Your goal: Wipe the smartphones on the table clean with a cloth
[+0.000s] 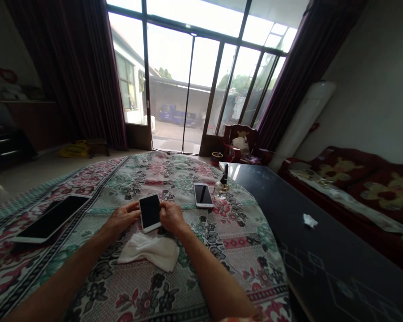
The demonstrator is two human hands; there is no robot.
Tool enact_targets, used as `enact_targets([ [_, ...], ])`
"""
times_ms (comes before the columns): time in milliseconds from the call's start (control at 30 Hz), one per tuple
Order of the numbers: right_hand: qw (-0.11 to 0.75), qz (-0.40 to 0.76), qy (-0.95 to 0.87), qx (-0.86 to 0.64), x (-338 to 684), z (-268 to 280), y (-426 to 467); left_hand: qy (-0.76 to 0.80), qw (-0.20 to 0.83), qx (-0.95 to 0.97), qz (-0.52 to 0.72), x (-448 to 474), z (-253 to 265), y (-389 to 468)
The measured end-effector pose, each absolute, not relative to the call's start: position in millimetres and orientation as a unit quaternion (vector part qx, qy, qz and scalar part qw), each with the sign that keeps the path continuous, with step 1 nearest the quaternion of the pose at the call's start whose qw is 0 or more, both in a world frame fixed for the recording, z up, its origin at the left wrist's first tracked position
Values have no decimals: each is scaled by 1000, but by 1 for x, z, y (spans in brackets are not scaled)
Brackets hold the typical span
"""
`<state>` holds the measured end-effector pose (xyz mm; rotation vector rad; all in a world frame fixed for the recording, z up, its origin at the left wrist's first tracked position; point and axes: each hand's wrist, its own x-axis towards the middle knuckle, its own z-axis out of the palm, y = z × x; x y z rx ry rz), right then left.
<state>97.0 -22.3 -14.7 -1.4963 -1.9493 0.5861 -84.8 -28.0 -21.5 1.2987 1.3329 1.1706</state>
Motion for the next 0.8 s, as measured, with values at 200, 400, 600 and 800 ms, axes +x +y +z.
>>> enact_targets([
  [200, 351, 300, -667, -584, 97, -19, -19, 467, 582, 440, 499, -72, -16, -35],
  [400, 403, 287, -632, -596, 94, -24, -13, 512, 553, 409, 515, -62, -22, -28],
  [600, 418, 285, -607, -612, 101, -5, -14, 497, 534, 437, 527, -47, -13, -18],
  [800, 411, 222, -600, -649, 132, 25, -11, 484, 521, 459, 533, -7, 11, 8],
])
